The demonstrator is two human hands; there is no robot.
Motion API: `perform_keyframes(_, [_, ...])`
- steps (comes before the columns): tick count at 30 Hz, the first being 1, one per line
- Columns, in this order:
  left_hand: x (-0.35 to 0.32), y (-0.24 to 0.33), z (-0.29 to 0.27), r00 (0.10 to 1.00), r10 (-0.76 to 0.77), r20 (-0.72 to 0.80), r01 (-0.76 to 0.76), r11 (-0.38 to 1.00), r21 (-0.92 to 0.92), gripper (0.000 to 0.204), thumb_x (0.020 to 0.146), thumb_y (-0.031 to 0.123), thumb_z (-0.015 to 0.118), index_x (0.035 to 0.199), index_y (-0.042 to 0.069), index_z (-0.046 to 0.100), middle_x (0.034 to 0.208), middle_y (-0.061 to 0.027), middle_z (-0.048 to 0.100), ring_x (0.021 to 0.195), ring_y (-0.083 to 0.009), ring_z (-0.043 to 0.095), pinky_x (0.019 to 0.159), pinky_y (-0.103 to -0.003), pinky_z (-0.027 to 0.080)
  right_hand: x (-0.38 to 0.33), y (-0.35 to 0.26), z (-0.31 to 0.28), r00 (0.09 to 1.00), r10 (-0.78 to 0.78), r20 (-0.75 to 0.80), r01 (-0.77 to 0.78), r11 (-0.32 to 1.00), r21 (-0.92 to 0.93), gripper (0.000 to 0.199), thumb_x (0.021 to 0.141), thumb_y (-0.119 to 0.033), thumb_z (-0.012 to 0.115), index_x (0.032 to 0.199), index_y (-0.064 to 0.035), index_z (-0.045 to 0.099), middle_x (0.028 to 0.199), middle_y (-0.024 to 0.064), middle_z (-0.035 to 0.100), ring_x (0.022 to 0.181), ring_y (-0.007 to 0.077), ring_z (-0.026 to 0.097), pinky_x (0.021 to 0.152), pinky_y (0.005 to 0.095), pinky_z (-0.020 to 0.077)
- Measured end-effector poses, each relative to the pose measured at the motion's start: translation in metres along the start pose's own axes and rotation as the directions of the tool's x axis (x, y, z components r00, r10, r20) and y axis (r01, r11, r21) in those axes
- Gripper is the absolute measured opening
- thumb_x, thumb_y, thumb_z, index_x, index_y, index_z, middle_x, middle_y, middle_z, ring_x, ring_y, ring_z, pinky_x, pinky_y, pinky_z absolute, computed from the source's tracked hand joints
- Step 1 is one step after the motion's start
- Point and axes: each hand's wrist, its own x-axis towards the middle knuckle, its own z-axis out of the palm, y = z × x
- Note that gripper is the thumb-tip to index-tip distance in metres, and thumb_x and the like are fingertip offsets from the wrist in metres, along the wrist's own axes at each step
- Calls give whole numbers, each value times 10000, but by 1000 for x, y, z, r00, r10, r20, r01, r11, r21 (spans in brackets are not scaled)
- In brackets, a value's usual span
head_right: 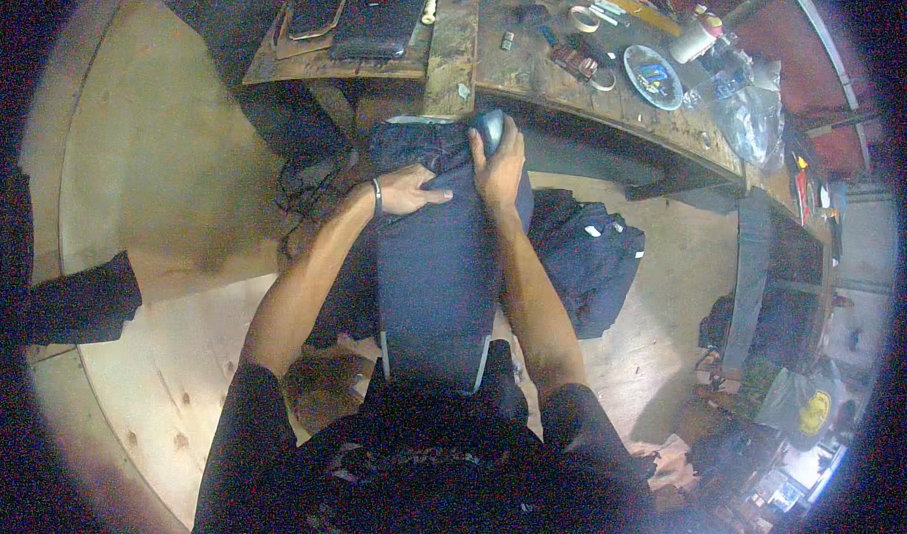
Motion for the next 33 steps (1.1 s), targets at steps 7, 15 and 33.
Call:
perform_keyframes(7, [-36,14,-19,807,-22,-589,145,976,161,783,808,493,939,1381,61,626,1266,-174,754,1124,-344,704,986,-489,528,-2,4,-14,990,-112,-91,112,994,-3,699,995,-359,784,1491,61,527,1375,298,598,1275,461,584,1118,506,469])
perform_keyframes(15, [18,-14,15,560,269,-784,216,866,452,1506,640,948,739,1769,192,90,1810,-245,91,1673,-460,72,1225,-843,24,-125,-105,-97,654,-357,667,402,911,93,695,867,-352,843,1446,-40,617,1222,214,629,1133,433,557,989,553,462])
perform_keyframes(33, [37,-18,-3,644,56,-763,301,899,320,1697,468,1005,764,1767,163,68,1813,-221,116,1656,-451,158,1241,-829,41,-173,-65,-86,561,-177,809,275,961,20,693,755,-441,908,1323,-78,746,1296,195,661,1282,418,557,1133,602,449])
